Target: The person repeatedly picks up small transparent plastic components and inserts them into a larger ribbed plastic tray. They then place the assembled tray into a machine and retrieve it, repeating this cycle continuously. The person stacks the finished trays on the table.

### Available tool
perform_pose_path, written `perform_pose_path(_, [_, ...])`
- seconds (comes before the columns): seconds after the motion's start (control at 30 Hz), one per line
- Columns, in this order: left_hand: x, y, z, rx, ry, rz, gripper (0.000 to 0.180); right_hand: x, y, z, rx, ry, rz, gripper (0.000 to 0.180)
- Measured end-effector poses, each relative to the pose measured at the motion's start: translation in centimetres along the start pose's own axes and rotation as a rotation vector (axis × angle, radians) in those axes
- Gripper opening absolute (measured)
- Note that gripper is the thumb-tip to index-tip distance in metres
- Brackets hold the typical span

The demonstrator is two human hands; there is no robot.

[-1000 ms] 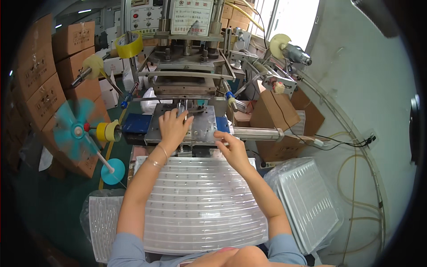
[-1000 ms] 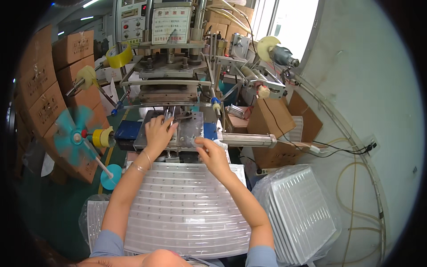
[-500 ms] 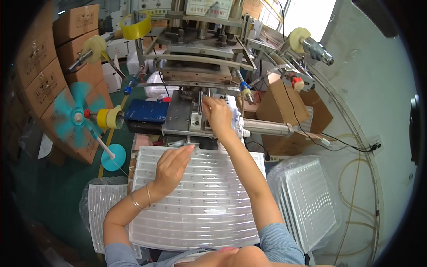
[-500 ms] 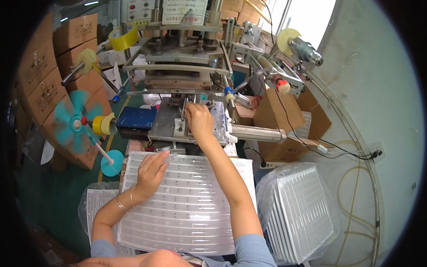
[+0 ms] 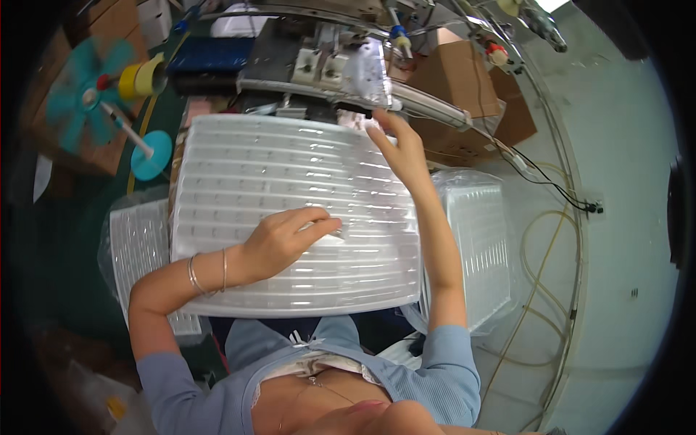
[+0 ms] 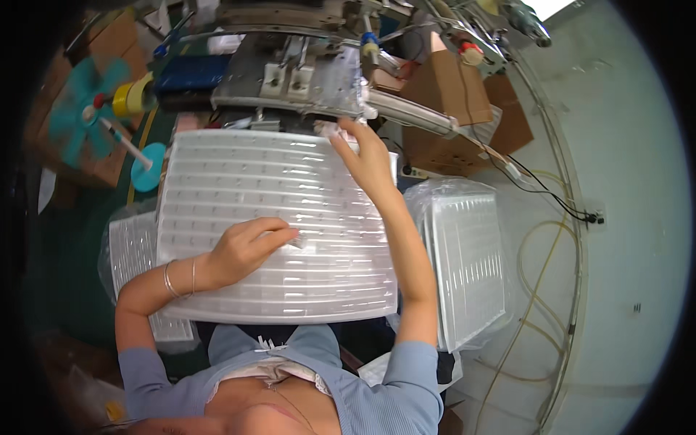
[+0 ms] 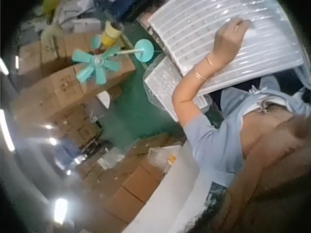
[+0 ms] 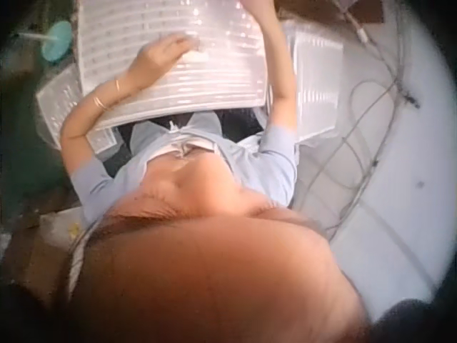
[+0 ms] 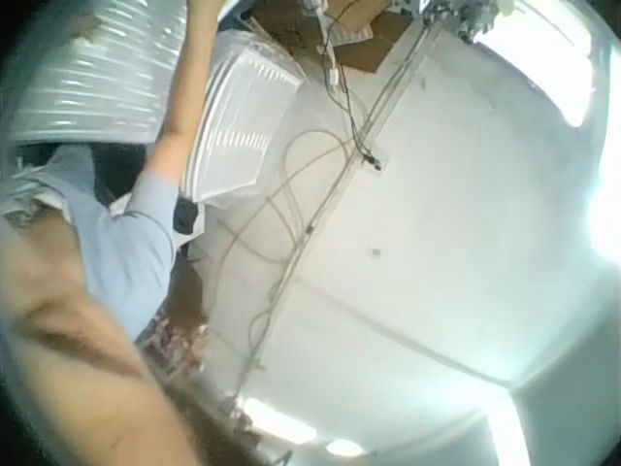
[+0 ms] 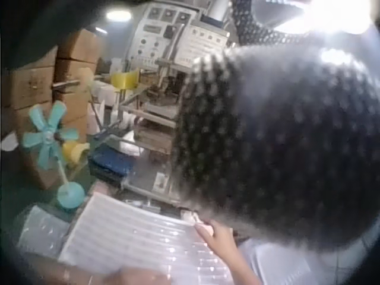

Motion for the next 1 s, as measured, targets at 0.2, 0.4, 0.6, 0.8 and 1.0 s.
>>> perform_pose_path(0.2, [-1.2,3.5,1.6,0.303,0.019,-0.172,0.017,3.7,-0.5,9.6,0.601,0.039,0.113,0.024])
perform_pose_path(0.4, [-1.2,4.3,1.6,0.524,0.039,-0.547,0.019,1.8,1.4,12.7,0.691,-0.158,0.336,0.023])
perform_pose_path(0.6, [-0.1,3.3,1.1,0.496,-0.016,-0.429,0.025,1.9,2.8,12.6,0.730,-0.236,0.408,0.018])
perform_pose_path(0.8, [3.8,-0.4,-1.5,0.234,-0.188,-0.303,0.024,2.6,2.7,11.9,0.823,-0.207,0.462,0.018])
perform_pose_path(1.0, [9.0,-2.5,-3.9,-0.093,-0.322,-0.440,0.028,2.9,-1.8,6.0,0.367,-0.013,-0.224,0.024])
Point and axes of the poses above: each hand's wrist, its own z-axis away from the middle knuckle, its own y-axis out of the palm, x = y × z, the point moved 2 cm from there along -z, towards the middle knuckle, and after that the axes turned 12 degrees about -z, right-handed, at the moved point
